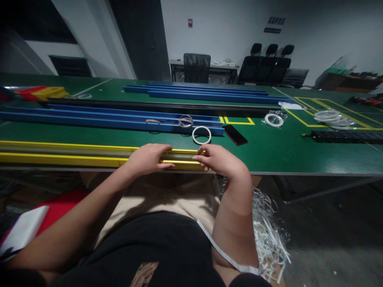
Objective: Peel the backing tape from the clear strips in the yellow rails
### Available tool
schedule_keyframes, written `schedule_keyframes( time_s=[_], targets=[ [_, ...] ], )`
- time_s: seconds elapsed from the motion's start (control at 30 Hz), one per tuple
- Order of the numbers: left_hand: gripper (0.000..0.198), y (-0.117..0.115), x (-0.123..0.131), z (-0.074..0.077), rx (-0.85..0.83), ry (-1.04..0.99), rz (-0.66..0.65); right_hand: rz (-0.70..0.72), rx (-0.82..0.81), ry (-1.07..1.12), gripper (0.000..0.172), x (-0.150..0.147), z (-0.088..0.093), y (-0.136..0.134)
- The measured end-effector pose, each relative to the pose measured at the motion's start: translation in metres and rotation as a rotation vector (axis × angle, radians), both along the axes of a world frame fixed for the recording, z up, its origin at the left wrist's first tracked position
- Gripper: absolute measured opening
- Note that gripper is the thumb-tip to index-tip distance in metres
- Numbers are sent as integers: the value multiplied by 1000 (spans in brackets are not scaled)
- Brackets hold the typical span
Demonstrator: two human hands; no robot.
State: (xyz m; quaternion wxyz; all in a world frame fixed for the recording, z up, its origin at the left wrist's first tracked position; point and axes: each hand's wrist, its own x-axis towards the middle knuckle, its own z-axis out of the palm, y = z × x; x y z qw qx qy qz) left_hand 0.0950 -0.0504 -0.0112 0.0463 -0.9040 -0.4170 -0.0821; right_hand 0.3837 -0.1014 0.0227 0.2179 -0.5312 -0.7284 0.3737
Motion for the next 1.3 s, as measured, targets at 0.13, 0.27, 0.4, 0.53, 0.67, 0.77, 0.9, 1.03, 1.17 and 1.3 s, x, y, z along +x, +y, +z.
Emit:
schedule_keyframes(
  time_s=[0.13, 0.27, 0.4, 0.53, 0.67, 0.77, 0.9, 1.03, 1.17, 1.3],
  targets=[
    [64, 0, 0, 0, 8, -6, -2, -48, 106, -54, 29, -6, -2, 4],
    [63, 0, 0, 1, 14, 5, -3, -165, 384, -173, 22, -15, 1, 13],
    [62, -1, 0, 2, 7, 12, 2, -145, 442, -197, 20, -24, -2, 19],
    [60, -1, 1, 2, 4, 13, 2, -50, 382, -275, 22, -39, -12, 25],
    [59, 0, 0, 2, 7, 20, -14, 0, 357, -424, 24, -56, -18, 31],
    [57, 0, 0, 2, -1, 12, -22, 95, 285, -433, 31, -47, -6, 32],
    [56, 0, 0, 2, -11, 2, -8, 295, 56, -20, 51, 0, 20, 40],
    [57, 1, 0, 2, -7, -9, -19, 15, 276, 142, 65, 15, 20, 59],
    [58, 1, 0, 1, -11, -8, -22, 94, 418, -461, 40, -25, -2, 65],
    [58, -1, -1, 2, -8, -11, -22, 231, 524, -679, 39, -59, -9, 58]
  ],
)
